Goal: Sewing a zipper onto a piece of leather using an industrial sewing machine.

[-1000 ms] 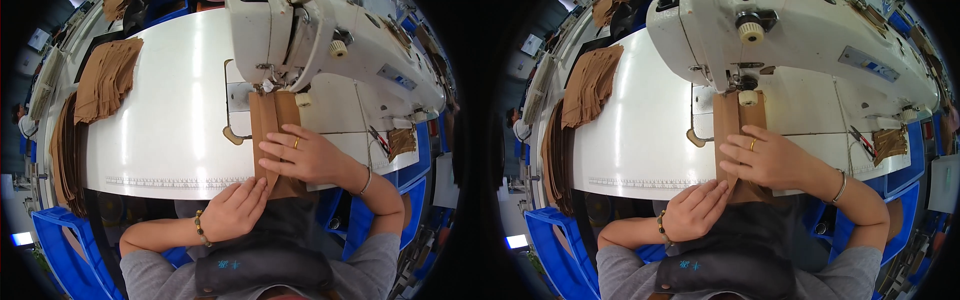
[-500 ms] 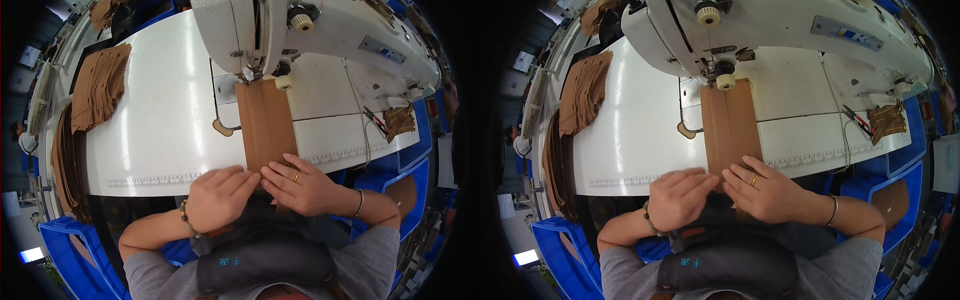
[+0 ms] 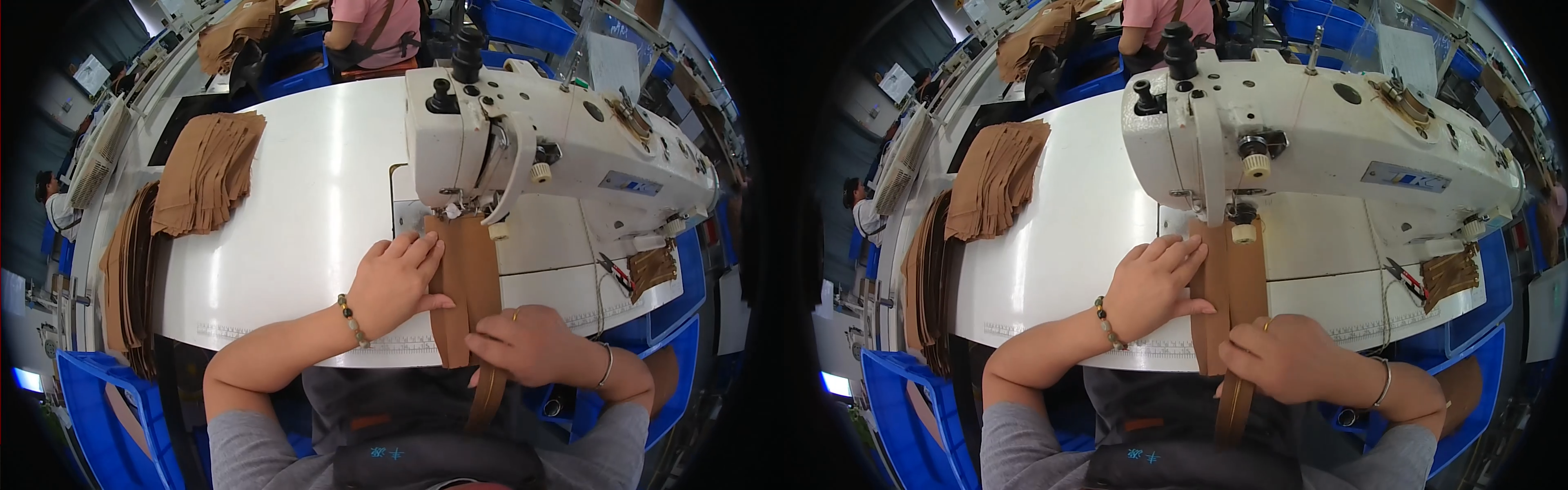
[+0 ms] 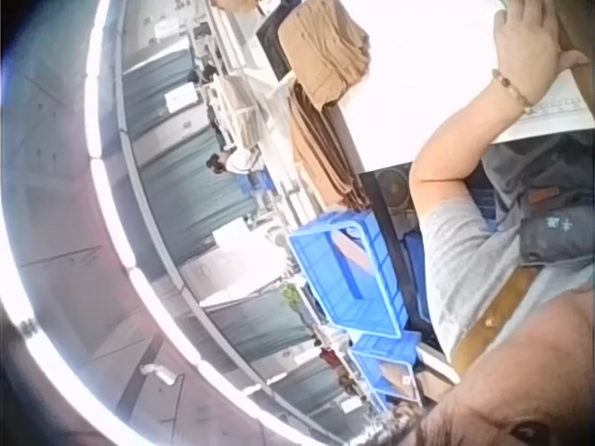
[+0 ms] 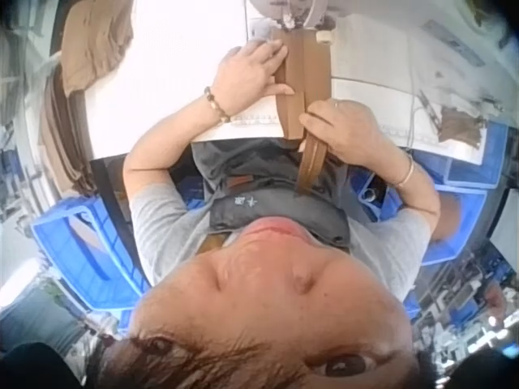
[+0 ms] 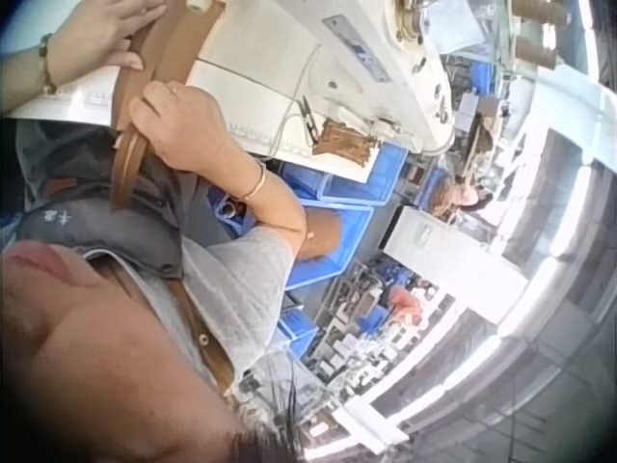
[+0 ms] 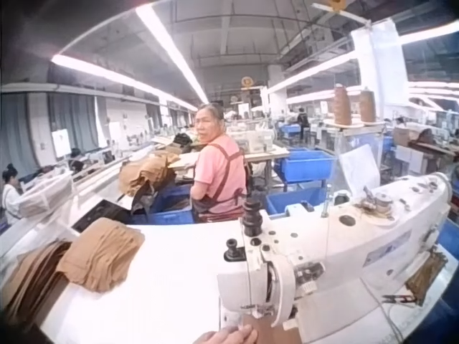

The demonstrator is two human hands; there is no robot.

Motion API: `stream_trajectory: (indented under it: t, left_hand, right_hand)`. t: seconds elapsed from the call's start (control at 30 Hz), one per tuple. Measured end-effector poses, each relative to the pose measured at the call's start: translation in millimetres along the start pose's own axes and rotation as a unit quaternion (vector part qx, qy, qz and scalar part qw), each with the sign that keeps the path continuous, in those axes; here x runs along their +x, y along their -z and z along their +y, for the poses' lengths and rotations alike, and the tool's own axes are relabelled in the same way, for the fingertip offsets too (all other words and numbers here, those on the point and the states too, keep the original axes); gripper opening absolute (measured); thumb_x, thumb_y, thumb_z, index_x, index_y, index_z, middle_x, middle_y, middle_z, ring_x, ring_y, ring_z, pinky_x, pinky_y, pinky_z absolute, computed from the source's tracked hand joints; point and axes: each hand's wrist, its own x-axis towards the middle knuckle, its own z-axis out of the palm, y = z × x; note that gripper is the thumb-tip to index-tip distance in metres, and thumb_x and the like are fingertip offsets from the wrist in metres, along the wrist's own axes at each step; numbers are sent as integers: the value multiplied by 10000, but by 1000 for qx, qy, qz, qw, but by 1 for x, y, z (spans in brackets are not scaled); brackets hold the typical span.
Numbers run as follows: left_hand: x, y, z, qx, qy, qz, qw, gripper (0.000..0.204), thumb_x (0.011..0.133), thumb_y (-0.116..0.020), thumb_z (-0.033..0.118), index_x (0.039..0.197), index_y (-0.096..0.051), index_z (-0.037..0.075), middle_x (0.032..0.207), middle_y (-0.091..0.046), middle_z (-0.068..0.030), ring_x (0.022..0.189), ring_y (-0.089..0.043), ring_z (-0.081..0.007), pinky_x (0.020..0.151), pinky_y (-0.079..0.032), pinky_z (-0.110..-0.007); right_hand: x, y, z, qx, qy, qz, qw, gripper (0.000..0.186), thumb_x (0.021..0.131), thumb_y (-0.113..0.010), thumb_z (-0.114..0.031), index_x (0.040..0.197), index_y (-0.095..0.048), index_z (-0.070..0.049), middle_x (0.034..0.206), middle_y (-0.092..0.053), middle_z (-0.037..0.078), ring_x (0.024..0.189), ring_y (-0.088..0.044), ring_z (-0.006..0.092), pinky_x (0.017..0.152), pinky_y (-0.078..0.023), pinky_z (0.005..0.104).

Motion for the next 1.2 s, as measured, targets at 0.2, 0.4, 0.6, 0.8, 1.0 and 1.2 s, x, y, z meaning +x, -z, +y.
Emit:
stream_trajectory:
  t: [0.2, 0.4, 0.6, 0.8, 1.0, 1.2]
  left_hand:
    - [1, -2, -2, -14, 5, 3, 1000, 796, 809, -725, 605, 1361, -638, 40, 1379, -622, -66, 1258, -576, -254, 960, -520, -393]
    - [1, 0, -1, -15, 2, 14, 1000, 787, 794, -737, 606, 1339, -656, 45, 1353, -628, -59, 1243, -580, -239, 933, -532, -374]
    - [1, 0, -3, -19, -5, 17, 1000, 770, 793, -742, 596, 1321, -666, 40, 1359, -624, -57, 1229, -582, -243, 936, -534, -372]
    - [2, 2, -2, -30, 1, 15, 999, 765, 786, -750, 583, 1311, -671, 33, 1346, -624, -54, 1208, -588, -239, 937, -530, -365]
    - [1, 2, -2, -33, 7, 6, 999, 765, 784, -756, 569, 1316, -667, 26, 1333, -620, -54, 1219, -586, -236, 948, -518, -362]
    - [-1, -1, -2, -44, 14, 2, 999, 760, 799, -745, 570, 1312, -665, 15, 1348, -620, -63, 1241, -581, -239, 954, -518, -367]
  right_hand:
    - [30, -9, 49, 56, 16, 173, 983, 194, 849, -783, -194, 992, -689, -101, 919, -662, 9, 634, -645, 173, 500, -496, 299]
    - [40, -37, 72, -118, 82, 199, 970, 302, 772, -781, -103, 1064, -707, -74, 1003, -695, 40, 752, -704, 167, 584, -559, 283]
    - [38, -47, 79, -64, 94, 203, 972, 315, 797, -762, -85, 1106, -712, -49, 1071, -709, 73, 845, -727, 189, 626, -592, 274]
    - [37, -42, 81, -89, 107, 239, 961, 339, 796, -743, -67, 1129, -700, -25, 1087, -715, 91, 895, -743, 205, 665, -615, 281]
    - [38, -37, 77, -105, 125, 244, 956, 289, 771, -743, -77, 1054, -709, -27, 1013, -707, 86, 831, -729, 207, 652, -611, 298]
    - [39, -34, 75, -104, 131, 232, 958, 283, 737, -733, -90, 1010, -719, -20, 998, -700, 85, 816, -722, 214, 641, -604, 303]
